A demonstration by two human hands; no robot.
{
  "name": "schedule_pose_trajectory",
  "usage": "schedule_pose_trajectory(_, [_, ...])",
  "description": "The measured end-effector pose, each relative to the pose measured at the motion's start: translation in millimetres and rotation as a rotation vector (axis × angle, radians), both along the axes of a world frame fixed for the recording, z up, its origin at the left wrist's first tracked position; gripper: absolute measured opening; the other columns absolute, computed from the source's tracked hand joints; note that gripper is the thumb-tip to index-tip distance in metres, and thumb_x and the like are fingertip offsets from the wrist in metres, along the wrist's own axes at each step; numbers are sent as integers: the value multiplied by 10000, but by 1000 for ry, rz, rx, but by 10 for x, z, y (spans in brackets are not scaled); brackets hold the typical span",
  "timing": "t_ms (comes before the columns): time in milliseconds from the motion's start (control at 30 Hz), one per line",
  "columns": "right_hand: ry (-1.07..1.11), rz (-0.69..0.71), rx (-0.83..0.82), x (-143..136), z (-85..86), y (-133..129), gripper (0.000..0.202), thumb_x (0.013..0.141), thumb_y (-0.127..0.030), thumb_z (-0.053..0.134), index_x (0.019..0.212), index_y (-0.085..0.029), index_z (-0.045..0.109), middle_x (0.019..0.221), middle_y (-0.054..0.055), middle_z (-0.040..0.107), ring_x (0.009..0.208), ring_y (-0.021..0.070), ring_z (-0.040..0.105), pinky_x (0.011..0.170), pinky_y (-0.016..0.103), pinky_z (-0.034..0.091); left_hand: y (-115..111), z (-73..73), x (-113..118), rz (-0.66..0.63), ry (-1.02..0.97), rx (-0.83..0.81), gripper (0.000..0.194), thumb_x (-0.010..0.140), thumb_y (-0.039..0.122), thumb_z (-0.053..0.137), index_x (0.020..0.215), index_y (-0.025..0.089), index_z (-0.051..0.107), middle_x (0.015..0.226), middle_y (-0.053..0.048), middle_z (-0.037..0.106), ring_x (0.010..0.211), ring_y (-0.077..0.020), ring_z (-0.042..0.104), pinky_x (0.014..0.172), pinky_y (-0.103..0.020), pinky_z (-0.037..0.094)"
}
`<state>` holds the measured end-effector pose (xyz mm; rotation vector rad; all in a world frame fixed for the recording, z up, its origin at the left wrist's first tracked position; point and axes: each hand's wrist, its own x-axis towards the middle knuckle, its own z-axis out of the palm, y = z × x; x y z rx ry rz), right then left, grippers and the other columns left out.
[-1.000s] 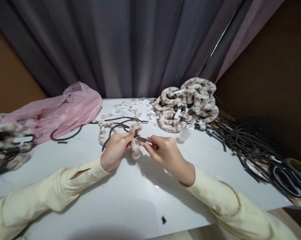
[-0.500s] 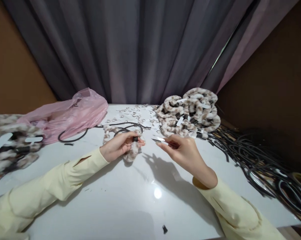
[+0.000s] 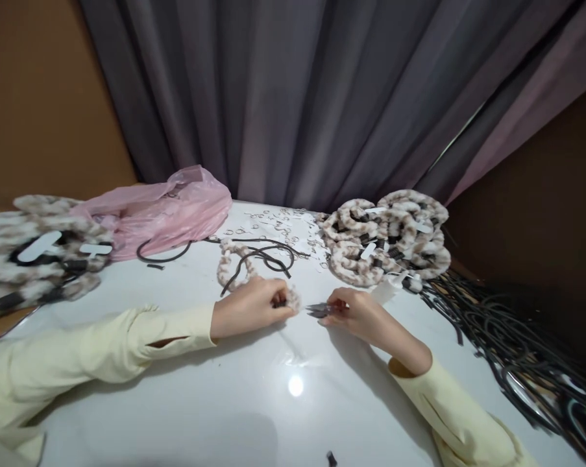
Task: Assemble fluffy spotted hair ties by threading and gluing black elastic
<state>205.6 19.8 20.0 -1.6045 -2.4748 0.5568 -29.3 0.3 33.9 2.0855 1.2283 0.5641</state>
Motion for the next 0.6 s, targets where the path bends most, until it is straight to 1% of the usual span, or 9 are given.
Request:
schedule_pose_trajectory(67, [30, 60, 5, 40, -18, 24, 259, 700, -378, 707, 801, -170, 591, 787, 51, 596, 675, 170, 539, 578, 259, 401, -59, -60, -17, -106, 67, 53, 219, 773, 377, 605, 780, 173, 525, 727, 7, 592, 673, -155, 554, 585, -240, 384])
schedule_pose_trajectory(133, [61, 131, 16, 70, -4, 25, 245, 707, -345, 711, 838, -170, 599, 845, 66, 587, 713, 179, 550, 623, 279, 435, -124, -90, -48, -179, 84, 71, 346, 739, 431, 650, 933, 176, 520, 883, -22, 606, 794, -183, 567, 655, -263, 417])
schedule_pose_trajectory(200, [126, 189, 53, 66, 37, -9, 174, 759, -286, 664, 877, -172, 606, 921, 87, 581, 775, 194, 561, 659, 297, 457, -201, -99, -104, -236, 109, 124, 507, 702, 444, 689, 1064, 160, 475, 1024, -68, 578, 922, -217, 548, 745, -301, 434])
schedule_pose_trajectory(233, [174, 218, 75, 45, 64, -39, 144, 791, -266, 628, 900, -174, 607, 958, 96, 577, 818, 203, 564, 678, 303, 465, -243, -103, -142, -253, 131, 168, 549, 702, 436, 693, 1102, 146, 455, 1066, -91, 560, 973, -234, 528, 789, -324, 431])
schedule_pose_trajectory(267, [228, 250, 95, 11, 89, -75, 127, 822, -253, 589, 922, -177, 607, 987, 100, 576, 862, 208, 563, 705, 309, 469, -285, -112, -184, -263, 157, 218, 550, 716, 423, 684, 1118, 132, 447, 1081, -107, 550, 996, -245, 513, 815, -343, 427])
schedule_pose_trajectory(367, [355, 366, 110, -146, 123, -198, 138, 877, -237, 521, 980, -194, 604, 1002, 90, 589, 938, 201, 547, 791, 321, 458, -386, -186, -310, -274, 207, 378, 392, 809, 352, 596, 1096, 117, 472, 1059, -122, 550, 977, -243, 501, 830, -365, 426])
schedule_pose_trajectory(467, [357, 466, 101, -301, 62, -288, 176, 885, -187, 500, 1043, -193, 578, 999, 88, 591, 961, 204, 515, 812, 335, 444, -411, -320, -380, -269, 208, 572, 199, 894, 229, 464, 1050, 116, 512, 984, -107, 579, 921, -218, 513, 831, -365, 423])
schedule_pose_trajectory(533, [314, 504, 121, -358, -13, -314, 201, 875, -135, 484, 1054, -180, 565, 982, 96, 587, 951, 216, 492, 790, 352, 438, -392, -404, -386, -277, 195, 665, 171, 909, 162, 415, 1025, 114, 531, 927, -93, 594, 877, -200, 521, 823, -357, 424])
schedule_pose_trajectory(600, [278, 511, 163, -378, -86, -321, 205, 860, -90, 470, 1019, -174, 569, 950, 95, 587, 924, 222, 475, 770, 365, 425, -367, -458, -376, -300, 182, 693, 186, 905, 113, 398, 1028, 116, 538, 902, -86, 599, 838, -184, 524, 796, -335, 432])
